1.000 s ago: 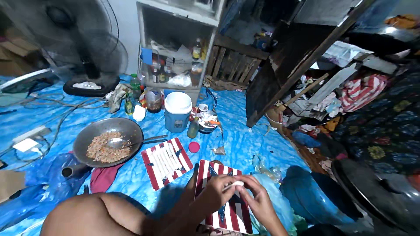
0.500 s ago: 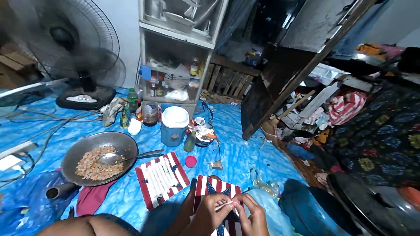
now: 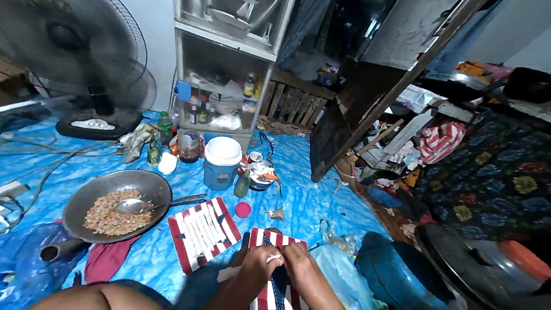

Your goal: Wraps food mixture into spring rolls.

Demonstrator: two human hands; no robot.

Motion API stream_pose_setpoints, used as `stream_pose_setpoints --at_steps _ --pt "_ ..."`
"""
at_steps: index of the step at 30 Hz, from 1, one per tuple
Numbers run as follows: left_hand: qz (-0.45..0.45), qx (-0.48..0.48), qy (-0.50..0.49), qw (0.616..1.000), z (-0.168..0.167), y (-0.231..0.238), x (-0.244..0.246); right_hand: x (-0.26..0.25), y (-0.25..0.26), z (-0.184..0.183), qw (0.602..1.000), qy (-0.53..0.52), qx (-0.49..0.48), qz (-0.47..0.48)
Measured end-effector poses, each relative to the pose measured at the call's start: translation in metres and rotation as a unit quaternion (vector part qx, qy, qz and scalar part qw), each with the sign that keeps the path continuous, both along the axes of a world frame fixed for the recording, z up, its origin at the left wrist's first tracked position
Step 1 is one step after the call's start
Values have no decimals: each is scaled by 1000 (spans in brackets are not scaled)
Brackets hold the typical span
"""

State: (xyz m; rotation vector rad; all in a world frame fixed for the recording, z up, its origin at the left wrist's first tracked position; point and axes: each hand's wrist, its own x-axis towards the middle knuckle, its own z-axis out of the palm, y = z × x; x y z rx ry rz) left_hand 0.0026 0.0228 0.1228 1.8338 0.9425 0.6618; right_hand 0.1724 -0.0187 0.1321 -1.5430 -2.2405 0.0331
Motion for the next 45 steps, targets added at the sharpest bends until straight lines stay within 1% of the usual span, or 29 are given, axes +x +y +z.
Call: stream_pose_setpoints --at_steps 3,5,6,7,9,11,13,15,17,19,22,24,25,28,30,33,37,40,43,45 --pt "0 19 -24 1000 -5 -1 -7 3 3 7 995 12 -99 24" --pt "-22 2 -13 1000 -1 -2 -13 2 2 13 988 -6 -155 24" --pt "-34 -11 0 999 2 -3 -15 2 2 14 985 -24 -166 23" --pt "-43 -19 15 999 4 -4 -15 2 0 13 985 -41 -167 26" --pt "-45 -2 30 999 5 -9 -14 1 -2 10 985 -64 -154 44" --pt "-34 29 45 998 2 -13 -10 4 -2 2 990 -82 -97 67" --pt "-28 37 63 997 -1 -14 -8 7 1 -3 990 -93 -40 93" --pt "-33 30 86 995 1 -13 -8 11 6 -6 989 -81 -21 125" --pt "-37 17 85 996 0 -11 -9 16 12 -9 987 -31 -39 151" --pt "-26 24 43 998 -5 -9 -13 16 14 -13 986 38 -56 152" --pt "27 89 -31 995 -13 -9 -12 6 14 -21 985 138 -23 101" --pt "78 147 -54 985 -19 -9 -7 -4 13 -28 978 201 -8 46" --pt "95 162 -58 981 -21 -9 -5 -9 12 -31 973 231 -9 19" --pt "126 161 -74 976 -28 -6 -3 -22 12 -42 947 318 -19 -43" --pt "150 158 -94 971 -32 -5 0 -27 14 -48 922 382 -29 -64" --pt "177 152 -108 966 -30 -4 4 -35 16 -48 881 461 -36 -97" --pt "186 87 -103 973 -21 -5 3 -38 18 -46 860 477 15 -181" --pt "180 -5 -126 976 -22 -7 -8 -17 21 -30 827 507 20 -243" --pt "162 -69 -192 966 -21 -4 -18 -2 18 -16 780 579 -23 -236" --pt "146 -64 -234 959 -19 -2 -20 1 10 -16 779 587 -47 -215"
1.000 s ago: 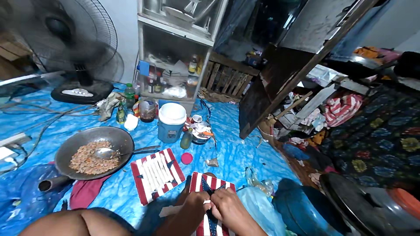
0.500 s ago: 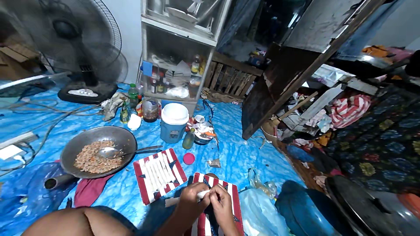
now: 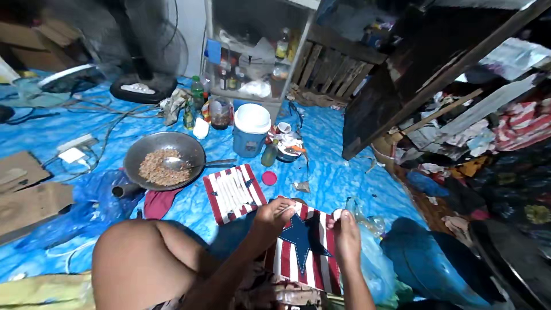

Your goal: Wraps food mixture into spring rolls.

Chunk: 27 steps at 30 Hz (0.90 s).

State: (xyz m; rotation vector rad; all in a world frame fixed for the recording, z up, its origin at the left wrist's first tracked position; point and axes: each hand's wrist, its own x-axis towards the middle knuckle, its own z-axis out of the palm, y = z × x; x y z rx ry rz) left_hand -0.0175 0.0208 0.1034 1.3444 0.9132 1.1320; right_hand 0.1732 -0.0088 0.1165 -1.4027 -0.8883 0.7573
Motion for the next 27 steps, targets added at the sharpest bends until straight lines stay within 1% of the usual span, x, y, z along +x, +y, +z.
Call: stream_pose_setpoints --at_steps 3,5,7,8,10,12,13,14,16,18,20,22,23,25,27 --pt "-32 13 -30 999 7 0 0 -3 -10 -2 998 31 -22 44" --pt "-46 6 -42 998 10 0 4 -6 -14 -2 990 90 -77 78" --pt "-41 -28 -95 994 14 1 9 -9 -15 -2 970 169 -139 108" --pt "-33 -65 -135 988 16 3 11 -10 -16 -3 957 202 -167 123" --pt "0 -184 -215 959 28 7 11 -10 -17 -6 935 248 -204 148" --pt "72 -300 -288 907 37 16 11 -9 -19 -10 924 274 -217 156" --pt "107 -336 -319 880 38 21 11 -8 -21 -11 922 277 -218 158" --pt "140 -356 -341 858 35 25 11 -7 -22 -11 923 274 -219 157" --pt "189 -369 -371 831 27 31 11 -5 -22 -12 925 257 -222 171" --pt "216 -374 -388 814 20 33 12 -4 -21 -12 921 248 -227 196" --pt "236 -379 -401 800 14 32 13 -8 -19 -9 917 268 -231 185" --pt "254 -373 -408 793 9 31 14 -13 -17 -8 928 251 -210 181" --pt "264 -367 -409 793 7 31 15 -15 -16 -9 941 214 -186 185" --pt "278 -360 -407 792 5 30 16 -19 -16 -15 969 105 -124 189" --pt "285 -354 -410 791 4 29 16 -23 -15 -20 983 4 -75 167"
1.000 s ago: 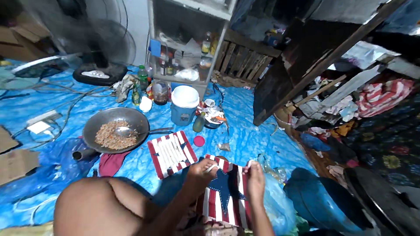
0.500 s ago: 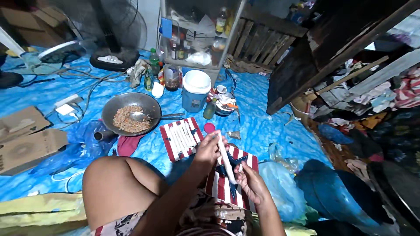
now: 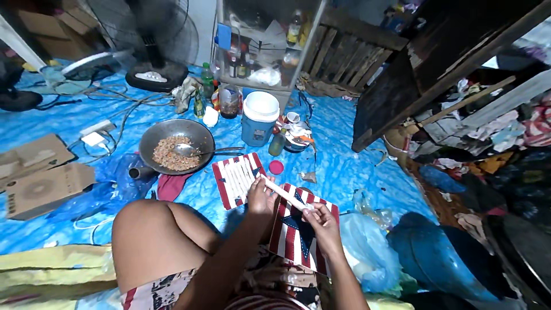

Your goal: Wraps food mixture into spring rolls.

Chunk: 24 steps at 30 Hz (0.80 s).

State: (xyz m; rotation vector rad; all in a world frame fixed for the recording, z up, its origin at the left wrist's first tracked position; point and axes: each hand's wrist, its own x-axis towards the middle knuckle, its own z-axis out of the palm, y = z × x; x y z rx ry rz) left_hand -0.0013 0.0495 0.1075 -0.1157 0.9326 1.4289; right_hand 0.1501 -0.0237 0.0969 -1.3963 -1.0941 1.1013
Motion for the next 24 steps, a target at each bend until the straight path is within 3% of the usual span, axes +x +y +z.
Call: stream_pose_setpoints --at_steps 6,11,16,20,24 --pt "2 26 -45 999 11 -10 -3 -6 5 -3 998 -53 40 -24" --pt "-100 132 71 984 -19 -22 0 -6 8 -5 999 22 -18 -38" --pt "-108 122 137 977 -25 -23 -13 6 14 -14 986 102 -108 -75" --pt "-154 127 204 958 -36 -21 -32 5 33 -20 993 37 -108 15" --pt "-195 128 275 933 -36 -15 -45 -21 73 -16 967 -161 -20 199"
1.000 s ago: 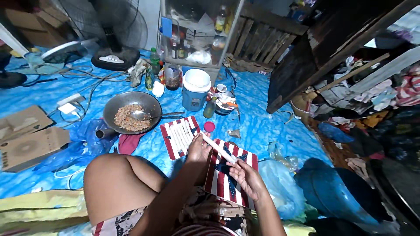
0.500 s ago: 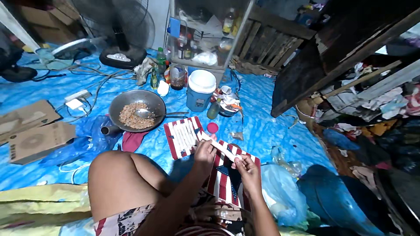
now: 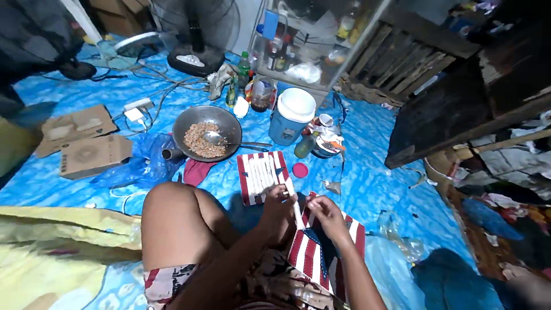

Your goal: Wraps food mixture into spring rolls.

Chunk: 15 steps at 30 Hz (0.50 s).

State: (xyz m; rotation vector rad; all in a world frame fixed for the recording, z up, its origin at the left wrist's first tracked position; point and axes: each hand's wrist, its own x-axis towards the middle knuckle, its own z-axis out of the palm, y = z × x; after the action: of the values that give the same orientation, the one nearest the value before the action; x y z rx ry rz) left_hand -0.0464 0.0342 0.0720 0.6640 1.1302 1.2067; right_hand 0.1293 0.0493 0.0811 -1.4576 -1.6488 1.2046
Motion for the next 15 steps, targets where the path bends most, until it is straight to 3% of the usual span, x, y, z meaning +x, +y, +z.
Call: stream_pose_setpoints --at_steps 3,7,10,15 --pt "13 0 31 999 -7 22 -16 -33 34 1 990 -94 14 105" --pt "25 -26 -3 999 -21 57 -46 -69 79 -11 981 -142 9 133" --pt "10 -37 58 998 -36 80 -68 -80 118 -41 982 -155 -33 103" --pt "-47 -92 163 981 -83 89 -103 -88 174 -94 963 -232 -130 -35"
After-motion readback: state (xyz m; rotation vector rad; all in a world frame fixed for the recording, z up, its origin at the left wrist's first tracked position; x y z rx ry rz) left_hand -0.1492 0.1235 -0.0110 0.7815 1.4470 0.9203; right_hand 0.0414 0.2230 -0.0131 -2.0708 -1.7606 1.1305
